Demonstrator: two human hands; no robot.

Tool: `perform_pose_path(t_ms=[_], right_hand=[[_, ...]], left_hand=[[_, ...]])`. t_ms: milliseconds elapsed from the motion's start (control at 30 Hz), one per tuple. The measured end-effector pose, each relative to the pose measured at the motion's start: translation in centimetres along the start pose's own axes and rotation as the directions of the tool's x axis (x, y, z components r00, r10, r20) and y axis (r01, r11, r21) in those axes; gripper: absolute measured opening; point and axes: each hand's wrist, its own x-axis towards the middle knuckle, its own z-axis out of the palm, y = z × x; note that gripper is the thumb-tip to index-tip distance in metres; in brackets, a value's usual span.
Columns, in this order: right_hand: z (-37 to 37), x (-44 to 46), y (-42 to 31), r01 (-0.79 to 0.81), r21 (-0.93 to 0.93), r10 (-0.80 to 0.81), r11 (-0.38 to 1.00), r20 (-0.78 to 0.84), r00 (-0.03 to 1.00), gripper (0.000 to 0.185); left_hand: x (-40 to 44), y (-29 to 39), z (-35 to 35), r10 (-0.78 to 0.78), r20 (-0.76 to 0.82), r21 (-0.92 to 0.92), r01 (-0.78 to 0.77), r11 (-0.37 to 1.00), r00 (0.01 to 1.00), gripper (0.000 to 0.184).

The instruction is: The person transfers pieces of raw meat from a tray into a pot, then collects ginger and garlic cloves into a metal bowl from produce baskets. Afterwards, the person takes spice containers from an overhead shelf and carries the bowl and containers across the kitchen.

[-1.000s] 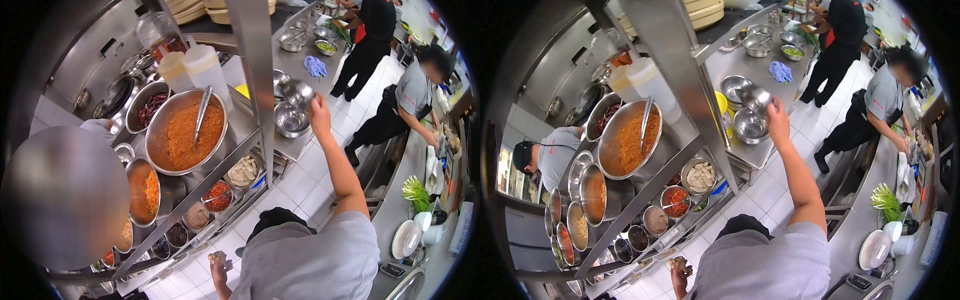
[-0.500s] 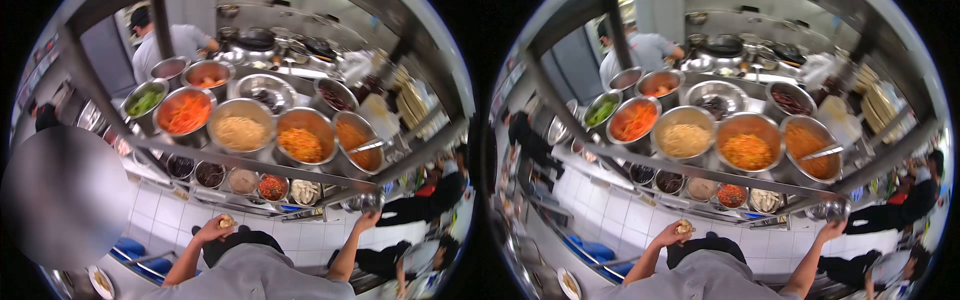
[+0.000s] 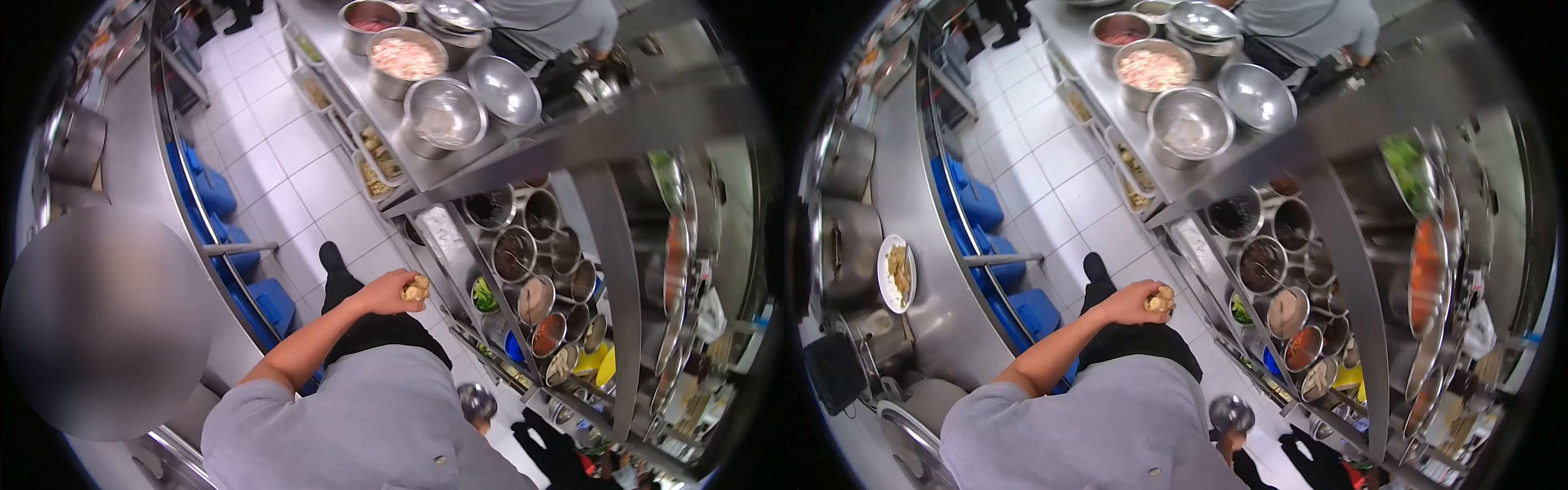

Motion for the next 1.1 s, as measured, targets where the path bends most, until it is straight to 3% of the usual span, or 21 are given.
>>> perform_pose_path(t_ms=[67, 100, 133, 233, 300, 333, 367, 400, 433, 467, 533, 600, 667, 733, 767, 800, 867, 933, 1033, 1067, 1100], right_hand=[[-0.4, -0.5, -7.9, 0.227, 0.078, -0.234, 0.971, 0.100, 0.967, 0.040], [-0.7, -1.1, -12.1, 0.360, 0.116, -0.374, 0.926, 0.126, 0.919, 0.042], [-0.4, -1.4, -15.9, 0.671, 0.060, -0.673, 0.739, 0.040, 0.738, 0.043], [-4.6, -7.9, -32.1, 0.911, 0.295, -0.946, 0.289, -0.059, 0.319, 0.043], [-3.5, -10.7, -39.5, 0.852, 0.458, -0.965, 0.253, 0.051, 0.258, 0.044], [-1.6, -11.7, -42.5, 0.719, 0.638, -0.959, 0.275, 0.126, 0.256, 0.040], [-1.3, -13.6, -45.6, 0.713, 0.557, -0.903, 0.427, 0.300, 0.307, 0.035], [0.2, -14.7, -48.2, 0.609, 0.660, -0.893, 0.441, 0.393, 0.221, 0.030], [1.9, -16.8, -50.3, 0.347, 0.860, -0.927, 0.376, 0.348, 0.141, 0.025], [1.7, -19.4, -52.7, 0.277, 0.899, -0.940, 0.340, 0.329, 0.086, 0.024], [2.9, -22.5, -55.8, 0.195, 0.906, -0.924, 0.376, 0.383, 0.003, 0.028], [5.7, -24.1, -58.3, 0.234, 0.889, -0.909, 0.393, 0.414, -0.046, 0.030], [10.0, -24.1, -60.5, 0.349, 0.865, -0.907, 0.360, 0.413, -0.087, 0.031], [13.1, -24.2, -62.7, 0.429, 0.822, -0.885, 0.375, 0.455, -0.099, 0.024], [14.7, -24.0, -63.3, 0.373, 0.857, -0.893, 0.355, 0.429, -0.136, 0.020], [15.7, -24.3, -64.0, 0.265, 0.822, -0.836, 0.505, 0.542, -0.085, 0.019], [15.4, -25.4, -65.8, 0.193, 0.772, -0.779, 0.606, 0.625, -0.057, 0.018], [16.6, -25.0, -67.2, 0.245, 0.735, -0.739, 0.632, 0.667, -0.096, 0.021], [18.3, -24.5, -68.5, 0.240, 0.732, -0.701, 0.637, 0.680, -0.214, 0.026], [18.8, -24.0, -68.7, 0.246, 0.714, -0.684, 0.655, 0.699, -0.209, 0.026], [18.9, -24.0, -68.9, 0.249, 0.704, -0.667, 0.665, 0.710, -0.225, 0.027]], left_hand=[[-0.3, -1.6, -2.5, 0.101, -0.087, 0.102, -0.092, 0.991, 0.991, 0.058], [-1.1, -0.7, -4.6, 0.024, -0.089, 0.049, -0.019, 0.999, 0.996, 0.058], [-1.5, -1.0, -5.6, 0.009, -0.117, 0.024, -0.007, 1.000, 0.993, 0.058], [-2.3, -1.0, -8.8, 0.049, -0.207, 0.043, -0.041, 0.998, 0.977, 0.057], [-2.9, -0.9, -10.2, 0.043, -0.265, 0.074, -0.024, 0.997, 0.963, 0.059], [-3.0, -1.0, -10.8, 0.051, -0.308, 0.123, -0.013, 0.992, 0.950, 0.060], [-3.1, -1.2, -11.6, 0.002, -0.322, 0.119, 0.038, 0.992, 0.947, 0.065], [-3.4, -1.7, -12.5, -0.008, -0.326, 0.115, 0.048, 0.992, 0.945, 0.065], [-3.5, -2.2, -13.4, -0.017, -0.417, 0.183, 0.102, 0.978, 0.909, 0.068], [-3.5, -3.0, -14.3, -0.021, -0.506, 0.240, 0.164, 0.957, 0.863, 0.071], [-3.9, -5.3, -16.2, 0.037, -0.594, 0.233, 0.128, 0.964, 0.804, 0.075], [-4.2, -9.2, -17.9, 0.149, -0.722, 0.221, 0.022, 0.975, 0.676, 0.065], [-6.2, -10.3, -20.0, -0.129, -0.803, -0.094, 0.091, 0.991, 0.582, 0.043], [-8.3, -13.1, -20.9, -0.315, -0.856, -0.247, 0.211, 0.946, 0.410, 0.042], [-9.5, -16.0, -20.4, -0.345, -0.881, -0.272, 0.251, 0.929, 0.323, 0.040], [-10.4, -18.1, -19.9, -0.388, -0.895, -0.354, 0.177, 0.918, 0.222, 0.038], [-12.0, -21.0, -18.2, -0.602, -0.785, -0.602, 0.051, 0.797, 0.146, 0.039], [-11.6, -22.5, -16.5, -0.759, -0.633, -0.757, 0.085, 0.648, 0.154, 0.044], [-7.8, -23.3, -15.3, -0.840, -0.469, -0.872, 0.009, 0.490, 0.273, 0.047], [-6.8, -23.7, -14.8, -0.823, -0.473, -0.871, -0.029, 0.490, 0.313, 0.043], [-6.5, -24.4, -14.2, -0.771, -0.553, -0.815, -0.012, 0.580, 0.316, 0.041]])
